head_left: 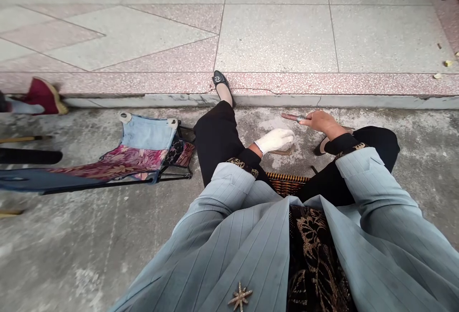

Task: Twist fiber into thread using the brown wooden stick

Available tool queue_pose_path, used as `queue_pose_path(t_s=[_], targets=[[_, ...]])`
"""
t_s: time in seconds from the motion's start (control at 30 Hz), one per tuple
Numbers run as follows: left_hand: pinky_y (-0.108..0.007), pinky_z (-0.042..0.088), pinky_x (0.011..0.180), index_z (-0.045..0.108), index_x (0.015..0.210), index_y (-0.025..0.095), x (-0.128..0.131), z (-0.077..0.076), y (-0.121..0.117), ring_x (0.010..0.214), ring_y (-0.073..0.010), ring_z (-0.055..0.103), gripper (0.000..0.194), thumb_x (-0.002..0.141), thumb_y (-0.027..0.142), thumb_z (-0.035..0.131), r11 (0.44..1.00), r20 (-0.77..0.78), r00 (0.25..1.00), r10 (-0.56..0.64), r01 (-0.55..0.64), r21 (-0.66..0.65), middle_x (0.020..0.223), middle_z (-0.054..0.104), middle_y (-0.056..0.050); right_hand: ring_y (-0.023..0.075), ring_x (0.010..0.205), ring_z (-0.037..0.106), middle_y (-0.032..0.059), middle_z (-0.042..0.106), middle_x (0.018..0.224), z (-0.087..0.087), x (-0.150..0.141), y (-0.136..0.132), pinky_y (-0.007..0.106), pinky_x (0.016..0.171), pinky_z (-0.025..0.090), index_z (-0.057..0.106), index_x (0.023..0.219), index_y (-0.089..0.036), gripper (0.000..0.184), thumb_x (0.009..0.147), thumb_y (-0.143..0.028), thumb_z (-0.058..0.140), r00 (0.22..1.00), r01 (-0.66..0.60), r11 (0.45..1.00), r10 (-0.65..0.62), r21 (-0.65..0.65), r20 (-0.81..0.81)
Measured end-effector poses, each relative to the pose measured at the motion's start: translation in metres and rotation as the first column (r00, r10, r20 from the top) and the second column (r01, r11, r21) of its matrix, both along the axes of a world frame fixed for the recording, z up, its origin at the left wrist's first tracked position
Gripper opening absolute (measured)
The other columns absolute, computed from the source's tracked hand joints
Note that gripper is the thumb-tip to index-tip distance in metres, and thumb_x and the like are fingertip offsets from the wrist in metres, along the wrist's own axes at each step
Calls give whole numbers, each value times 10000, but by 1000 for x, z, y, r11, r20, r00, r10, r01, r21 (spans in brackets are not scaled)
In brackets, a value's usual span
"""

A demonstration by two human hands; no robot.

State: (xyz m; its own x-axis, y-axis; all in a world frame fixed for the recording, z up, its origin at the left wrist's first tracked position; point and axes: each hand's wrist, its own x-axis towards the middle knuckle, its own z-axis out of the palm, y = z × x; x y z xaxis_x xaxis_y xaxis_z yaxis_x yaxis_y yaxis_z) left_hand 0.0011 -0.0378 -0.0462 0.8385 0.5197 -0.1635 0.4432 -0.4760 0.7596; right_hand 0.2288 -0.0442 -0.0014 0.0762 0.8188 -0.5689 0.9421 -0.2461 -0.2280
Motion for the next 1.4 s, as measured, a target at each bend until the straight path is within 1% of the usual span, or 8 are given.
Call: queue_pose_path(t_s=[0.2,0.4,0.63,0.77,0.9,1.0,1.2,1.4], targets=[[-260,404,710,686,974,163,-5,9,1,739,-171,565,337,924,389,442,999,-46,999,-29,28,-18,837,664,-38,244,680,571,144,608,730,2,-4,-5,353,611,380,604,689,-179,541,791,-710,579,985,-171,953,169,-251,-27],[-257,400,742,667,904,158,-9,20,7,769,-165,557,324,914,357,411,1000,22,1000,-16,17,-21,821,644,-22,137,505,443,44,549,617,6,0,-11,323,563,361,570,666,-187,515,763,-688,636,948,-238,895,129,-377,-292],[-283,445,813,656,896,132,-9,13,8,843,-177,594,293,901,356,467,994,131,990,60,-47,-100,907,682,-51,84,473,362,-45,473,536,7,-4,-17,246,517,303,653,864,-168,511,789,-673,625,688,-508,789,131,-345,-713],[-263,458,707,650,951,122,-6,11,6,740,-147,578,313,909,394,500,961,174,969,174,-128,-246,848,664,-53,89,490,383,-37,492,577,14,-5,-17,243,514,314,635,913,-171,473,816,-633,621,604,-369,909,75,-195,-794],[-240,423,624,649,915,131,-4,7,6,642,-124,524,348,927,421,457,943,94,967,235,-203,-264,748,619,-22,108,519,360,6,496,640,9,3,-11,263,505,308,586,1037,-166,581,888,-706,431,683,90,996,-61,1,-728],[-256,433,713,667,915,139,-3,5,5,734,-149,561,319,908,401,484,980,63,988,138,-127,-150,834,657,-28,136,553,399,62,549,695,3,10,-4,291,526,329,588,1102,-150,682,897,-747,329,813,191,980,-126,55,-569],[-269,436,839,681,999,152,-4,9,2,896,-186,611,338,933,384,443,997,22,998,62,-61,-42,980,698,-45,262,808,579,151,652,918,-4,13,4,330,646,381,690,1016,-166,600,859,-708,486,999,51,991,-52,121,3],[-266,446,825,685,1015,155,-11,21,7,857,-174,609,361,947,369,401,994,0,997,82,-81,72,934,694,-37,215,672,572,120,653,790,-4,4,-3,330,616,381,690,841,-169,497,818,-657,596,988,-156,964,149,-217,-47]])
